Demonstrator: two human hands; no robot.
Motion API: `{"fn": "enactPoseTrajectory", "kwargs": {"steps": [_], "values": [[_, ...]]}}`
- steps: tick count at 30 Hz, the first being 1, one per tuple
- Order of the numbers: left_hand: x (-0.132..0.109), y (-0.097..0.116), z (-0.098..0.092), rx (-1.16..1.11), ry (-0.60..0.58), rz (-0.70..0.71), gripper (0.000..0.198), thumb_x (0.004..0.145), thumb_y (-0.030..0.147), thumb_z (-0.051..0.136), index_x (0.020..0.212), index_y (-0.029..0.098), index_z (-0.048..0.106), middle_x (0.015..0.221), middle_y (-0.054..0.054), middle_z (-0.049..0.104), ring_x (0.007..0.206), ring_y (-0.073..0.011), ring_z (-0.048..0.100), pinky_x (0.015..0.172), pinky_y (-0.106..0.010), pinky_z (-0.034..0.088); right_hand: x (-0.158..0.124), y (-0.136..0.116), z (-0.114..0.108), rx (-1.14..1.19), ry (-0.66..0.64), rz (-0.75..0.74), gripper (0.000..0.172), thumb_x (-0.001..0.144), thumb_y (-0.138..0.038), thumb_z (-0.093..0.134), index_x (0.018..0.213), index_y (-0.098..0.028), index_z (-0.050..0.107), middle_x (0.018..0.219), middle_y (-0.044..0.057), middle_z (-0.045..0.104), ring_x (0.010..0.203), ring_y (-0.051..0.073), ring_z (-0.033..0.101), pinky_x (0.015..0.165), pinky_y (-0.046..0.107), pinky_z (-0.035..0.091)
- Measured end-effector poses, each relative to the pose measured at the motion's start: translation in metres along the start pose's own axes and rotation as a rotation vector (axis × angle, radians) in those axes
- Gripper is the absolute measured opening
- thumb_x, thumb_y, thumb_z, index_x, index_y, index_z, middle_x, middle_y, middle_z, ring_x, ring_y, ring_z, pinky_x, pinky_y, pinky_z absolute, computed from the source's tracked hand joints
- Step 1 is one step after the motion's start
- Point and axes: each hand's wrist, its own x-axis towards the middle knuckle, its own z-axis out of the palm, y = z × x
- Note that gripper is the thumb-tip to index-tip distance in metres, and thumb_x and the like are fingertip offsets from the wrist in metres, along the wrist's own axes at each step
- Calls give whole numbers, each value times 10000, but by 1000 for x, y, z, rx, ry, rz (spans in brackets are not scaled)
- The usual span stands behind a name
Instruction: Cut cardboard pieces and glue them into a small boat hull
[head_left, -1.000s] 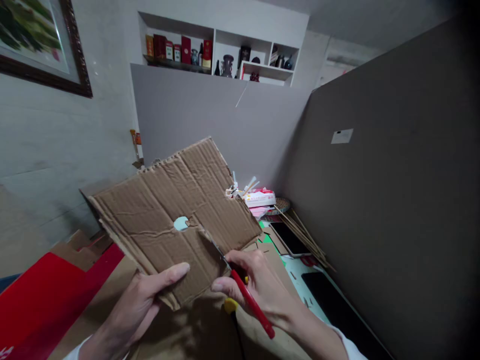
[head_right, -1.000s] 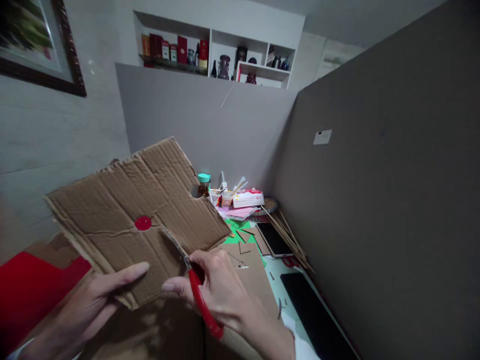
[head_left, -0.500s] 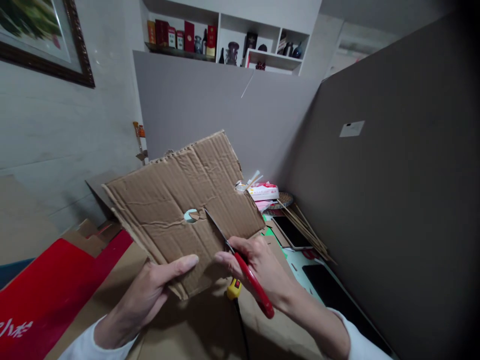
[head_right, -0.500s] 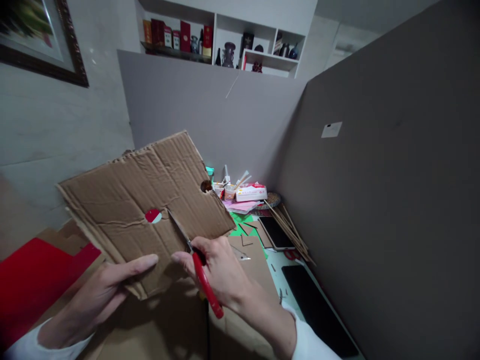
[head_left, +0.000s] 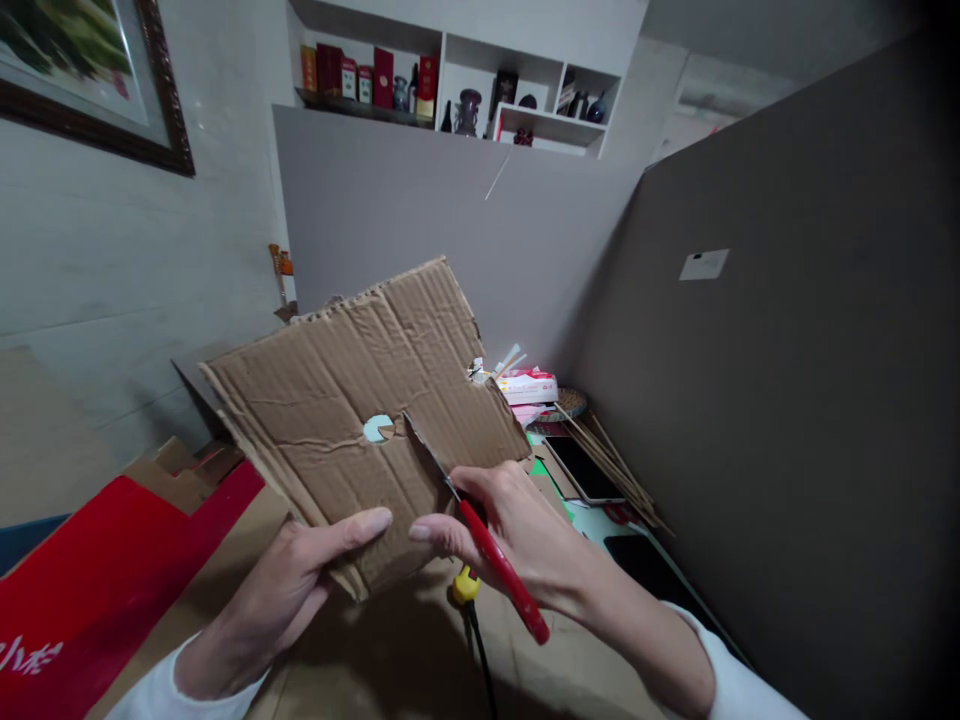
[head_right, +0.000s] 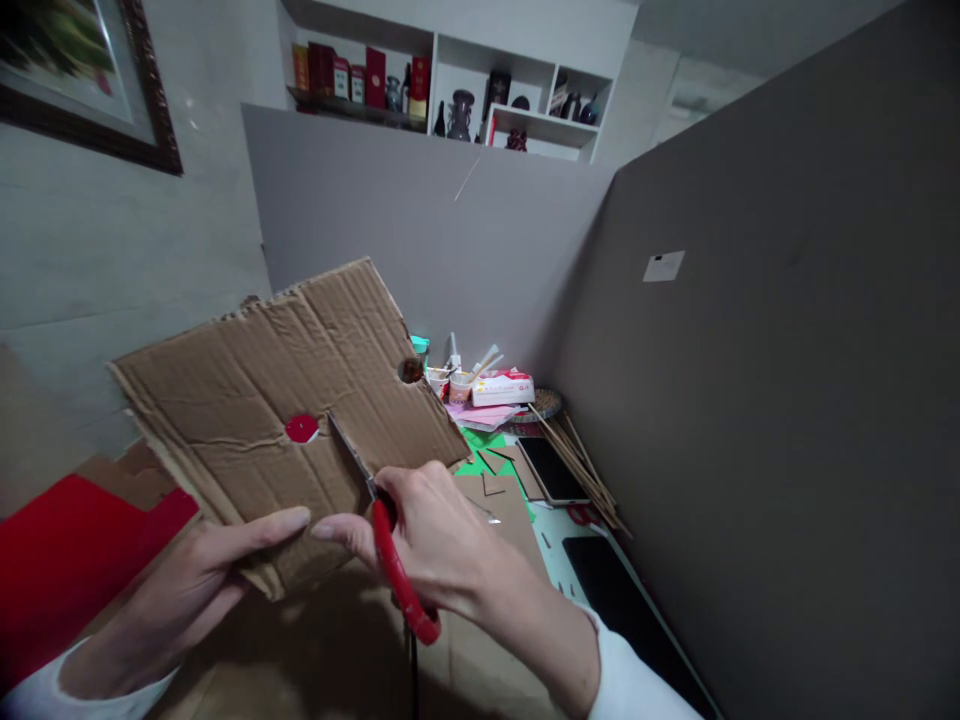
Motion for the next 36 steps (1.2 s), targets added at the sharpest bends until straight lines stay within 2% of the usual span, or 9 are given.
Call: {"fn": "enactPoseTrajectory", "kwargs": {"steps": [5, 9, 13, 17, 19, 23, 26, 32, 36], "values": [[3, -2, -6, -53, 15, 60, 229, 628, 288, 909, 822, 177, 859, 930, -80, 834, 923, -323, 781, 863, -334, 617, 7, 9, 10, -3, 54, -15, 479, 950, -456, 532, 577, -223, 343, 474, -93, 293, 483, 91, 176, 445, 250, 170], [4, -6, -9, -55, -6, 66, 178, 710, 234, 854, 875, 168, 853, 944, -81, 836, 916, -294, 783, 790, -290, 625, 8, 13, 18, 13, 106, -24, 445, 948, -433, 470, 583, -226, 322, 503, -86, 277, 511, 98, 170, 490, 261, 194], [4, 0, -11, -97, 67, 51, 190, 723, 185, 811, 902, 125, 836, 917, -115, 836, 876, -317, 786, 834, -368, 631, 4, 11, 16, 35, 126, -14, 480, 959, -484, 487, 582, -230, 334, 483, -81, 322, 465, 84, 257, 474, 247, 211], [0, 34, -25, -243, 287, 374, 328, 776, 184, 738, 1099, 151, 783, 976, -62, 838, 1051, -315, 742, 984, -399, 567, -11, 12, 6, 61, 63, -1, 527, 956, -548, 531, 581, -222, 356, 506, -85, 314, 479, 83, 267, 468, 238, 207], [-5, 57, -33, -114, 247, 495, 456, 828, 216, 731, 1281, 176, 700, 1151, -27, 802, 1221, -298, 651, 1042, -310, 501, -19, 15, 2, 77, 0, 13, 535, 942, -554, 582, 589, -217, 362, 520, -90, 292, 496, 84, 244, 474, 243, 187], [-15, 88, -37, 250, 217, 415, 430, 794, 148, 787, 1217, 103, 725, 1024, -38, 831, 1057, -285, 731, 787, -201, 569, -33, 18, -2, 130, -70, 37, 539, 878, -566, 691, 615, -208, 386, 548, -96, 277, 522, 83, 240, 484, 255, 159], [-20, 91, -27, 376, 126, 363, 274, 842, 181, 731, 1090, 69, 766, 907, -50, 837, 855, -257, 782, 633, -215, 582, -40, 21, -1, 139, -88, 38, 548, 808, -581, 765, 637, -206, 404, 555, -101, 273, 539, 85, 241, 500, 263, 153], [-28, 80, -2, 373, 94, 305, 387, 815, 130, 707, 1201, 118, 723, 1109, -94, 806, 1023, -294, 741, 696, -254, 590, -58, 33, 0, 160, -205, 92, 496, 801, -575, 779, 710, -198, 470, 615, -93, 317, 602, 100, 273, 539, 260, 190], [-29, 82, -2, 374, 56, 237, 419, 849, 143, 688, 1266, 105, 675, 1152, -115, 790, 1044, -302, 728, 737, -306, 588, -63, 29, -6, 203, -254, 139, 491, 835, -542, 761, 690, -207, 432, 599, -95, 292, 589, 100, 266, 522, 261, 182]]}}
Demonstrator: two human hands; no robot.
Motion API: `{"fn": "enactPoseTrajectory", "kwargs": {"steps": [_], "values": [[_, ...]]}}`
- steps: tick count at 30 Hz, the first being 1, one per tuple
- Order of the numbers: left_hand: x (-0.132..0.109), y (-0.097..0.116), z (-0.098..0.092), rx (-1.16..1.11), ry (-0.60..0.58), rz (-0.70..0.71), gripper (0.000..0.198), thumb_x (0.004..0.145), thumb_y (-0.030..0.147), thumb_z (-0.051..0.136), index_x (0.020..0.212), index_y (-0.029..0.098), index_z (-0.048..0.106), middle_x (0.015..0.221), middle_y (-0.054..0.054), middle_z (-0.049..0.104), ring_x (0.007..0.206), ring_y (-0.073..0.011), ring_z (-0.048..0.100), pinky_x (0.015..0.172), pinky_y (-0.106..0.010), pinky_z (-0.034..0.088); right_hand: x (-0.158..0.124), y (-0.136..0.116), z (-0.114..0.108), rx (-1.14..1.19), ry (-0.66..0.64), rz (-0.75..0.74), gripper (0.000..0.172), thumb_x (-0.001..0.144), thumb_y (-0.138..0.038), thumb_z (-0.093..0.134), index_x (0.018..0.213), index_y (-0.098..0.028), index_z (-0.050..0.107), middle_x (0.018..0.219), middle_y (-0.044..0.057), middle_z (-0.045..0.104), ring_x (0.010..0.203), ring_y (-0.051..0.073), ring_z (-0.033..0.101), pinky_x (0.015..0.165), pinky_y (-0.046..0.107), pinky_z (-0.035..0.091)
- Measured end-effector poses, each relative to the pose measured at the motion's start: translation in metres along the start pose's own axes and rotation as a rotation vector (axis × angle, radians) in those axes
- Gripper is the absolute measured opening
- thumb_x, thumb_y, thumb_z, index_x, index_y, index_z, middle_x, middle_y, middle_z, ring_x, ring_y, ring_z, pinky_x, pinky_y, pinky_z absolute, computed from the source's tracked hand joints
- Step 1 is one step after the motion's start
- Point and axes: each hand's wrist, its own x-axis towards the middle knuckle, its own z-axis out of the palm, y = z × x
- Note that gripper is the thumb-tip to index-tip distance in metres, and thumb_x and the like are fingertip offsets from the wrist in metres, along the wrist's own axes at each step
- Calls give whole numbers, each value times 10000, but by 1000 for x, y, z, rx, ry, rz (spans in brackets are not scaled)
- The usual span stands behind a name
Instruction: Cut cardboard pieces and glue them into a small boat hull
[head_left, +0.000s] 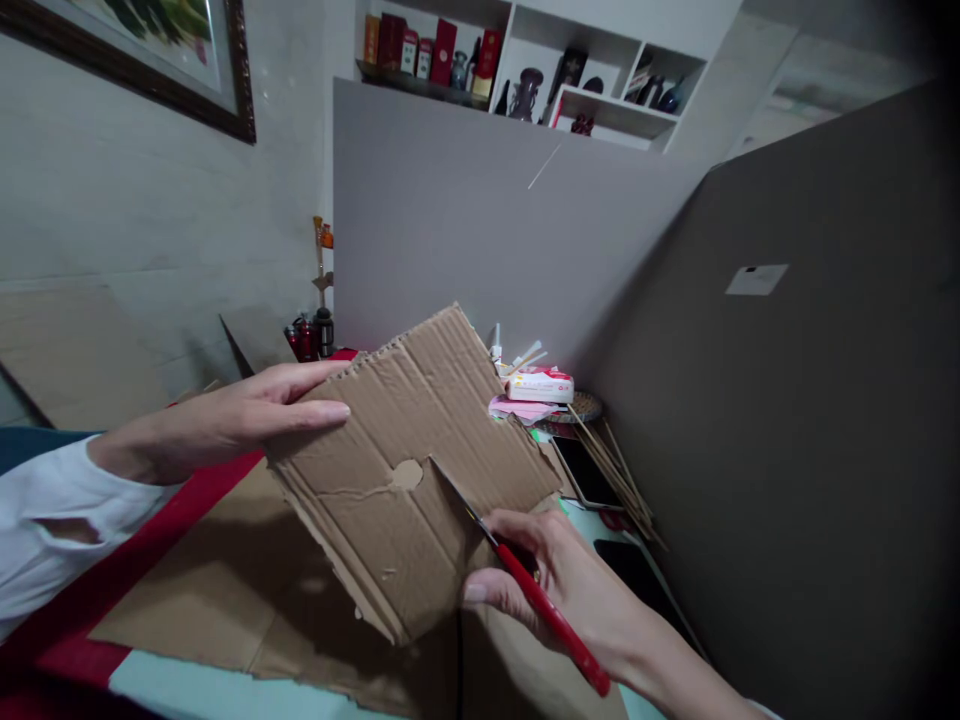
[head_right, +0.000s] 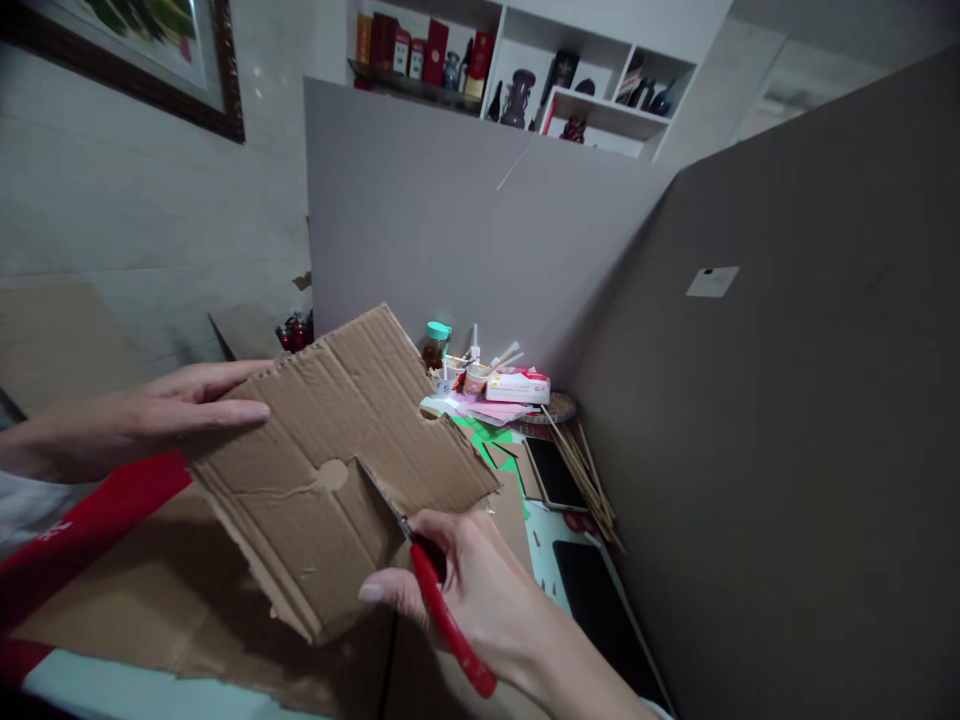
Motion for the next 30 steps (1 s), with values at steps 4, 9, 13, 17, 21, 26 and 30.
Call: {"fn": "enactPoseTrajectory", "kwargs": {"steps": [4, 9, 13, 17, 21, 26, 30], "values": [[2, 0, -9, -53, -71, -40, 506, 773, -8, 711, 1253, 152, 686, 1215, -87, 769, 1073, -319, 712, 746, -335, 580, -4, -9, -3, 15, -19, 14, 447, 823, -507, 775, 725, -220, 447, 562, -91, 382, 558, 104, 328, 485, 239, 222], [0, 2, -8, -113, -76, -89, 574, 734, -113, 650, 1239, 157, 692, 1265, -87, 741, 1114, -351, 675, 753, -389, 572, -10, -7, -2, 87, -36, -6, 318, 837, -486, 736, 896, -211, 586, 626, -56, 512, 575, 135, 458, 486, 228, 321], [-1, 3, -5, -200, -33, -149, 618, 726, -167, 596, 1254, 142, 685, 1281, -118, 720, 1133, -367, 647, 737, -391, 573, -13, 1, -2, 80, -25, 4, 326, 871, -507, 691, 952, -197, 630, 692, -26, 562, 622, 157, 517, 536, 242, 378], [1, 1, -6, -218, -18, -148, 688, 713, -175, 607, 1320, 148, 644, 1289, -132, 711, 1116, -364, 653, 727, -368, 563, -15, 0, -6, 33, -73, 2, 245, 878, -416, 713, 950, -209, 606, 740, -32, 570, 681, 158, 523, 600, 242, 398], [2, -1, -5, -240, -28, -158, 638, 747, -144, 587, 1318, 135, 639, 1277, -115, 716, 1122, -348, 635, 740, -351, 550, -16, -3, -9, 86, -125, 33, 231, 903, -409, 685, 947, -220, 560, 729, -55, 517, 640, 137, 468, 571, 236, 374], [3, -1, -5, -246, -59, -176, 607, 753, -116, 630, 1301, 144, 654, 1279, -124, 713, 1123, -354, 643, 737, -361, 562, -12, -3, -7, 53, -38, -29, 338, 890, -540, 660, 910, -215, 569, 654, -57, 471, 613, 147, 445, 551, 257, 338], [6, -5, -7, -294, -76, -214, 545, 767, -114, 619, 1246, 135, 693, 1248, -121, 733, 1120, -355, 656, 745, -362, 577, -6, -7, -7, 3, -59, -28, 389, 902, -597, 611, 848, -220, 533, 654, -61, 443, 622, 139, 401, 548, 248, 314]]}}
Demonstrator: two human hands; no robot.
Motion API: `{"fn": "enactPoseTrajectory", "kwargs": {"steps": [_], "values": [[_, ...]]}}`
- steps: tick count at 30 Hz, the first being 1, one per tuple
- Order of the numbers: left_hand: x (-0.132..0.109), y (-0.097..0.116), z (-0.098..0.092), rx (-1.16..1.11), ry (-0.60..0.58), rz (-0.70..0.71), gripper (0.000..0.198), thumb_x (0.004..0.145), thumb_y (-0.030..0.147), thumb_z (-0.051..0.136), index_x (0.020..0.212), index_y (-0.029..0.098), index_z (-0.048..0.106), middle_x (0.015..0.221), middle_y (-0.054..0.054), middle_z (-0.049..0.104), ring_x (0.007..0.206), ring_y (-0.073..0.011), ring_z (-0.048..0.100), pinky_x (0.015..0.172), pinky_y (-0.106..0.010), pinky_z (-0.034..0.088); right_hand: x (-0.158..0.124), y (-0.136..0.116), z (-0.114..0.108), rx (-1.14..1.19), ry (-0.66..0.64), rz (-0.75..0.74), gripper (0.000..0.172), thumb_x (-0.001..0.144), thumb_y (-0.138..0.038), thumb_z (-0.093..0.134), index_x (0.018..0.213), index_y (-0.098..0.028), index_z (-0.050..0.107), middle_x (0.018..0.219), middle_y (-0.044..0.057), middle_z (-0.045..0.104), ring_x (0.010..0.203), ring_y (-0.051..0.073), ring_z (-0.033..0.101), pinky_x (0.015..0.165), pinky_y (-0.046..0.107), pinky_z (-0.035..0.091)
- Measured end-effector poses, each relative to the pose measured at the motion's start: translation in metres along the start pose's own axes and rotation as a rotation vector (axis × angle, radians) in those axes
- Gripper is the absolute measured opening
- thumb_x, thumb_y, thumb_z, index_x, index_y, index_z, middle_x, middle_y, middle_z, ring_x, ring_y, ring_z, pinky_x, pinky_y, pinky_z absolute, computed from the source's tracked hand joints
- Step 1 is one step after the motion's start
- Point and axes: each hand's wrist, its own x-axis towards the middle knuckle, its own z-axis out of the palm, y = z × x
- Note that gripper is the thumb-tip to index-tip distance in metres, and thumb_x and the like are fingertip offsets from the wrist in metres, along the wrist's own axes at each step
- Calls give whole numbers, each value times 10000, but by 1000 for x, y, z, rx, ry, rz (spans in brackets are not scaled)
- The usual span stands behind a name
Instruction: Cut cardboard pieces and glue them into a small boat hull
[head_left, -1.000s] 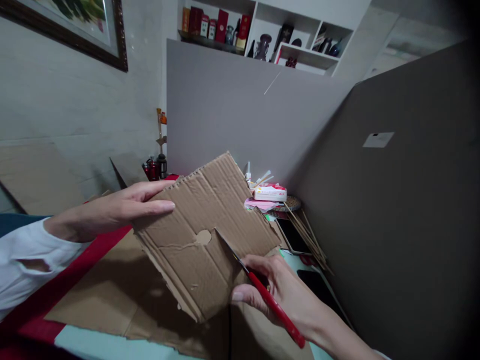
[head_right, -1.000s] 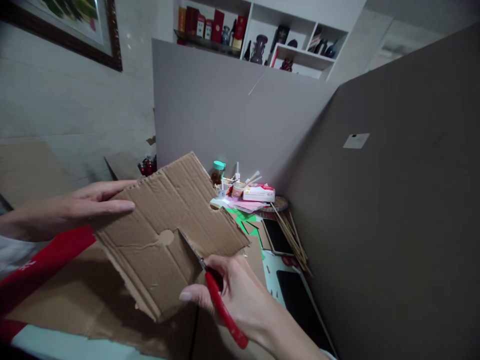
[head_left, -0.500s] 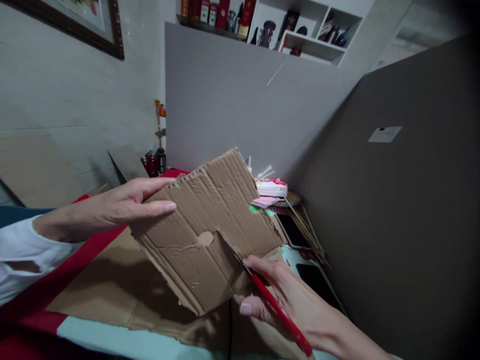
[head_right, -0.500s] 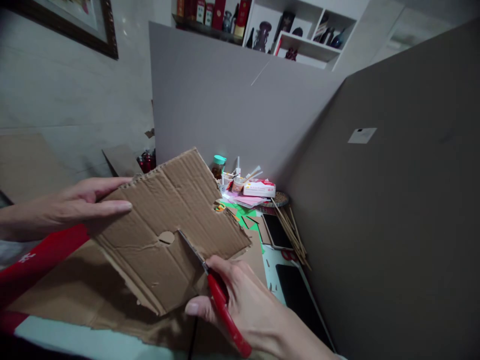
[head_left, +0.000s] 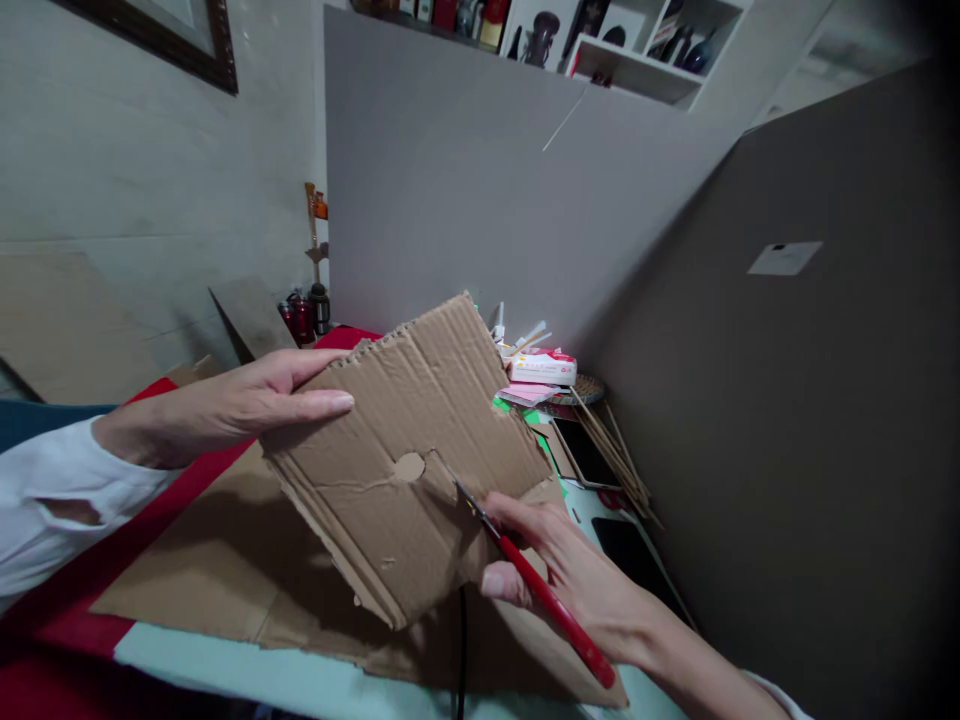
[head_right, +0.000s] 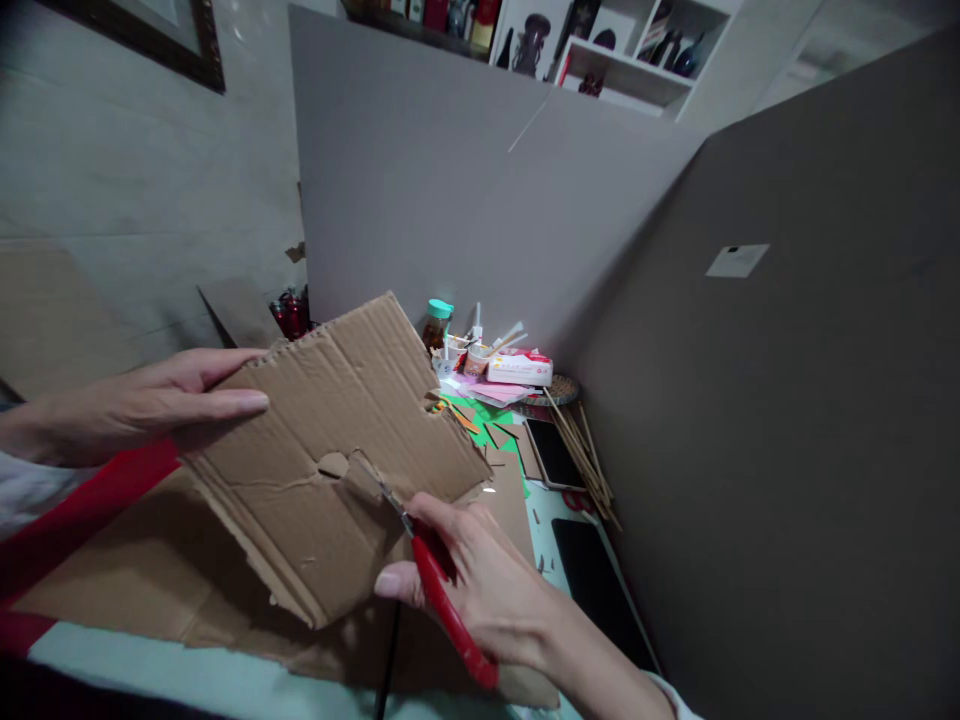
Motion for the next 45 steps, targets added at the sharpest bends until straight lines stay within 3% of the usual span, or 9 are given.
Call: {"fn": "enactPoseTrajectory", "kwargs": {"steps": [6, 9, 18, 22, 27, 30, 35, 40, 45], "values": [[1, -9, 5, 219, -31, 88, 378, 852, 160, 694, 1227, 107, 699, 1135, -114, 791, 987, -334, 736, 681, -330, 600, 8, -5, 2, -86, 1, 29, 443, 903, -611, 617, 773, -209, 485, 654, -55, 443, 647, 131, 345, 541, 242, 254], [1, -10, 4, 241, 26, 162, 386, 827, 127, 696, 1212, 91, 705, 1106, -108, 802, 943, -315, 757, 654, -289, 596, 10, -3, 4, -55, 21, 16, 479, 875, -659, 619, 774, -207, 496, 672, -47, 445, 634, 129, 342, 532, 241, 241], [4, -16, -1, 368, -90, 185, 391, 919, 232, 639, 1288, 102, 666, 1120, -106, 800, 914, -285, 773, 718, -303, 600, 24, 3, 6, -14, 51, -19, 498, 843, -678, 644, 742, -209, 511, 557, -96, 287, 565, 115, 254, 534, 266, 192], [7, -18, -8, 391, -90, 200, 464, 925, 262, 638, 1364, 117, 608, 1101, -82, 809, 911, -258, 776, 734, -272, 598, 26, 4, 6, -85, 104, -15, 453, 887, -611, 641, 735, -205, 508, 570, -91, 388, 565, 107, 295, 573, 248, 259], [12, -22, -28, 385, -234, 191, 563, 924, 305, 666, 1454, 179, 526, 1094, -69, 813, 899, -213, 779, 795, -278, 603, 24, 3, 8, -93, 109, -89, 405, 960, -500, 599, 709, -206, 478, 576, -81, 435, 525, 89, 307, 550, 219, 278], [9, -24, -33, 419, -184, 208, 560, 924, 325, 673, 1455, 216, 530, 1061, -39, 819, 845, -188, 780, 758, -252, 608, 21, 3, 12, -75, 131, -119, 395, 971, -461, 599, 700, -206, 466, 575, -83, 404, 510, 82, 285, 519, 218, 251], [1, -29, -32, 453, -134, 253, 474, 901, 340, 694, 1354, 212, 636, 1021, -22, 813, 870, -186, 763, 718, -211, 599, 16, 6, 16, -46, 178, -142, 388, 917, -517, 661, 754, -187, 540, 565, -91, 368, 504, 80, 289, 495, 222, 230], [-3, -28, -25, 567, -164, 228, 348, 889, 321, 688, 1210, 194, 731, 958, 2, 805, 799, -146, 738, 664, -168, 579, 13, 3, 11, -45, 184, -106, 523, 764, -658, 755, 726, -180, 547, 537, -110, 336, 515, 79, 245, 471, 225, 187], [-9, -22, -10, 591, -169, 236, 252, 850, 289, 703, 1069, 187, 775, 706, 41, 761, 673, -134, 698, 559, -160, 558, 12, -2, 10, -100, 237, -178, 534, 789, -656, 731, 668, -183, 512, 509, -116, 308, 495, 71, 220, 471, 224, 167]]}}
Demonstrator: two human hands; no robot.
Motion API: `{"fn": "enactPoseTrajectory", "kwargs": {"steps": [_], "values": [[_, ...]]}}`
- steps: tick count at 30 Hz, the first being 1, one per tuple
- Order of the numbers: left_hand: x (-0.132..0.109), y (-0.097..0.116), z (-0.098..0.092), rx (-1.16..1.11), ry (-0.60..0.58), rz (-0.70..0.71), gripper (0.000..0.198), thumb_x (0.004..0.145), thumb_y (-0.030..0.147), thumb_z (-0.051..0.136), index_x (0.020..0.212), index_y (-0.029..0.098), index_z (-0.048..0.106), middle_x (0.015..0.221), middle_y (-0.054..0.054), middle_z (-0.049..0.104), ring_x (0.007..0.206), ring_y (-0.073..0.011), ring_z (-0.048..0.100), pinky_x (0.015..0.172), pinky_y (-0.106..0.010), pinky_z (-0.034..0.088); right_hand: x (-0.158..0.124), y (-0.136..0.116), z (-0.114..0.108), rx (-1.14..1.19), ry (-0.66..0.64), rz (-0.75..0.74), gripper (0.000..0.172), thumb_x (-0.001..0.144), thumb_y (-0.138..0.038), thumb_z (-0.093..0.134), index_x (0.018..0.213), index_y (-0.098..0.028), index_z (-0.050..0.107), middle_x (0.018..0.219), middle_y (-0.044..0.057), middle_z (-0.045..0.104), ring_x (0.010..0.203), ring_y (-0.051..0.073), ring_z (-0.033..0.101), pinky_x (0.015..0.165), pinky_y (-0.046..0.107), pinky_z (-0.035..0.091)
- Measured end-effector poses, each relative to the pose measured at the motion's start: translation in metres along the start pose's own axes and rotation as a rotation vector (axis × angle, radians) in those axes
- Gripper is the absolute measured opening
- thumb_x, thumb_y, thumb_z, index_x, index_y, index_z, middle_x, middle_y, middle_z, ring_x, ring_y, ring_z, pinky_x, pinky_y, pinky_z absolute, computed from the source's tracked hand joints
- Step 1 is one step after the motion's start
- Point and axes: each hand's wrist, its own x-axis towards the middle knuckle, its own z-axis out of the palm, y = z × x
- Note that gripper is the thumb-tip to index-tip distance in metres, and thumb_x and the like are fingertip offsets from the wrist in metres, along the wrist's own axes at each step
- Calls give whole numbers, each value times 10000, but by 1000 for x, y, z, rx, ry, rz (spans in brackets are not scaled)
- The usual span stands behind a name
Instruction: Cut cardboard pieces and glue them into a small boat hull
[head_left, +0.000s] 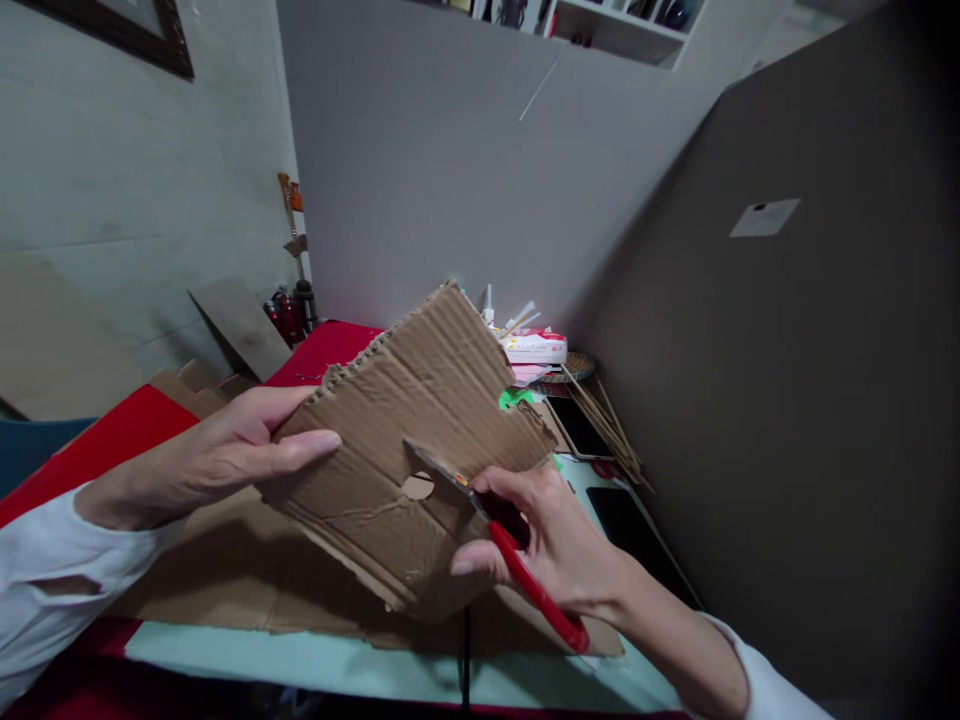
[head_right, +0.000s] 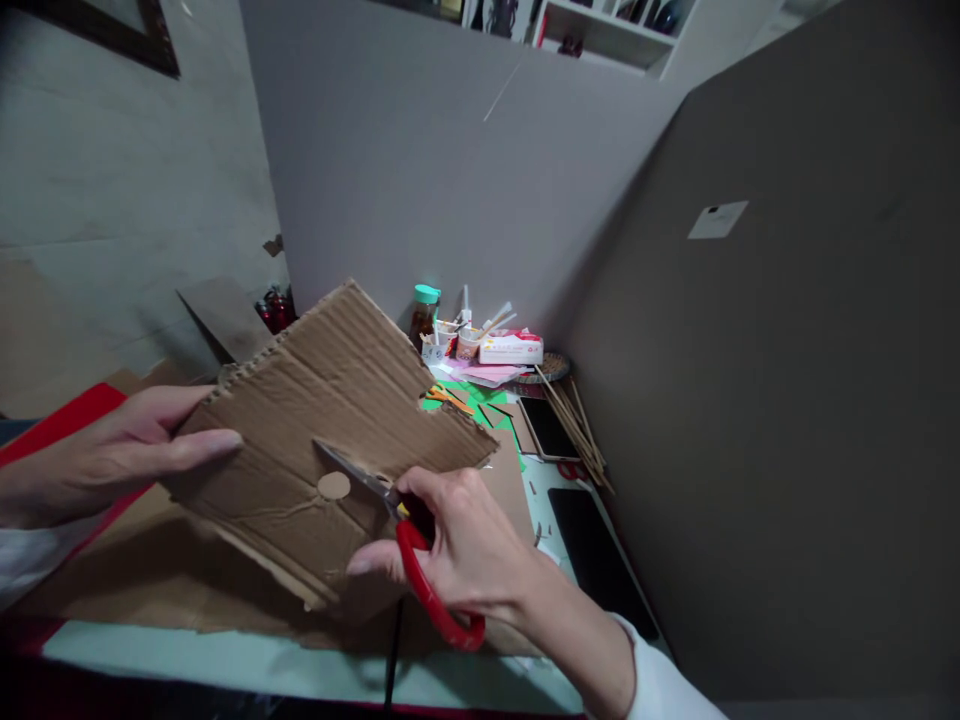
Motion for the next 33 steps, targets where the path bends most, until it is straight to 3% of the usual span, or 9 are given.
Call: {"fn": "enactPoseTrajectory", "kwargs": {"steps": [9, 18, 22, 28, 31, 33], "values": [[-1, -10, 2, -37, 98, -28, 371, 829, 336, 738, 1166, 181, 738, 658, 41, 726, 637, -136, 682, 522, -156, 549, -4, 3, -3, -84, 22, -177, 349, 983, -377, 571, 699, -197, 476, 591, -80, 364, 505, 80, 266, 510, 229, 230], [-4, -11, 4, -23, 71, -37, 355, 826, 401, 746, 1127, 214, 765, 652, 32, 736, 624, -133, 683, 522, -152, 552, 1, -8, -8, -86, 28, -107, 530, 846, -631, 692, 642, -185, 490, 498, -105, 327, 485, 69, 240, 491, 229, 193], [-4, -16, 2, -24, 104, -27, 392, 813, 421, 757, 1155, 230, 757, 683, 28, 748, 653, -142, 698, 559, -164, 567, 3, -11, -9, -126, 30, -134, 480, 884, -576, 673, 665, -187, 495, 531, -94, 357, 510, 78, 236, 514, 241, 194], [-15, -19, -2, -18, 159, -70, 387, 813, 384, 757, 1157, 205, 753, 707, 6, 767, 660, -177, 706, 603, -224, 589, 0, -16, -8, -166, 3, -199, 289, 962, -320, 553, 716, -210, 449, 618, -67, 349, 523, 98, 228, 506, 268, 198], [-15, -14, 1, -13, 146, -74, 297, 801, 366, 762, 1057, 217, 782, 721, 6, 773, 707, -197, 720, 604, -231, 587, -2, -19, -9, -176, -33, -189, 289, 980, -367, 559, 765, -176, 537, 626, -51, 407, 525, 103, 281, 513, 273, 220], [-14, -8, 5, 3, 120, -56, 169, 771, 324, 777, 899, 218, 801, 654, 21, 746, 635, -173, 694, 541, -207, 562, -3, -21, -10, -158, -30, -174, 366, 957, -470, 607, 772, -155, 592, 599, -55, 426, 510, 98, 306, 503, 264, 226]]}}
